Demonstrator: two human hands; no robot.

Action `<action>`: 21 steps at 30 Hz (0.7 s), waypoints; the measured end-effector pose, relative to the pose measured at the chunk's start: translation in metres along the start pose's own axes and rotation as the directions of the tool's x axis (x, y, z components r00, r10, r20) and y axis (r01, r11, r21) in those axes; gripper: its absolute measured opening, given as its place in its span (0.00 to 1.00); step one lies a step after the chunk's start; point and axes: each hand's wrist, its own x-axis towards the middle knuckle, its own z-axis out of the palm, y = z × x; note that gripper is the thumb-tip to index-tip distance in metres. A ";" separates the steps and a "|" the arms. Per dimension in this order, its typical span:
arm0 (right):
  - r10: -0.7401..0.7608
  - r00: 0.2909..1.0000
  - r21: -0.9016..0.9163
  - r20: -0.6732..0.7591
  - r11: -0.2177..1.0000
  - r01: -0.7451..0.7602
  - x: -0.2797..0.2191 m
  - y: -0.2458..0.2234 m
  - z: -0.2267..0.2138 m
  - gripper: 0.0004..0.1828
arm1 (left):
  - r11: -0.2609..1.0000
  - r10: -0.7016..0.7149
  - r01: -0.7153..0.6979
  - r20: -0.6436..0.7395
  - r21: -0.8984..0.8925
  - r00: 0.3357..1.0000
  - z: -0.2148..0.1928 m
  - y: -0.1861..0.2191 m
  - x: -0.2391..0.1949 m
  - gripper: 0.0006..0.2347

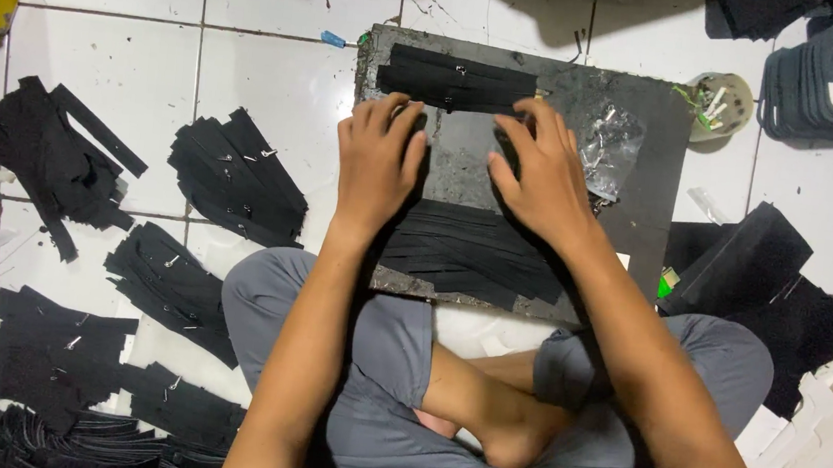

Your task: The person sits cross-legged on the floor and assembles black elastic strap pieces, folding and pressing the ends together by hand. They pick up small metal swivel hooks from the board and attach them to the strap ends, placing finished straps on the pile.

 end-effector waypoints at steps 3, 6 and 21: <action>0.023 0.999 0.091 -0.037 0.996 -0.020 -0.034 -0.005 -0.013 0.16 | 0.995 -0.003 -0.005 -0.073 -0.100 0.997 -0.019 -0.001 -0.008 0.09; 0.085 0.995 0.150 -0.044 0.986 -0.078 -0.076 -0.025 -0.032 0.11 | 0.989 0.001 -0.004 -0.016 -0.145 1.000 -0.048 0.011 -0.016 0.08; 0.099 0.968 0.193 -0.229 0.980 -0.054 -0.148 -0.039 -0.009 0.12 | 0.951 0.301 -0.299 0.023 -0.077 0.953 -0.026 0.092 -0.104 0.12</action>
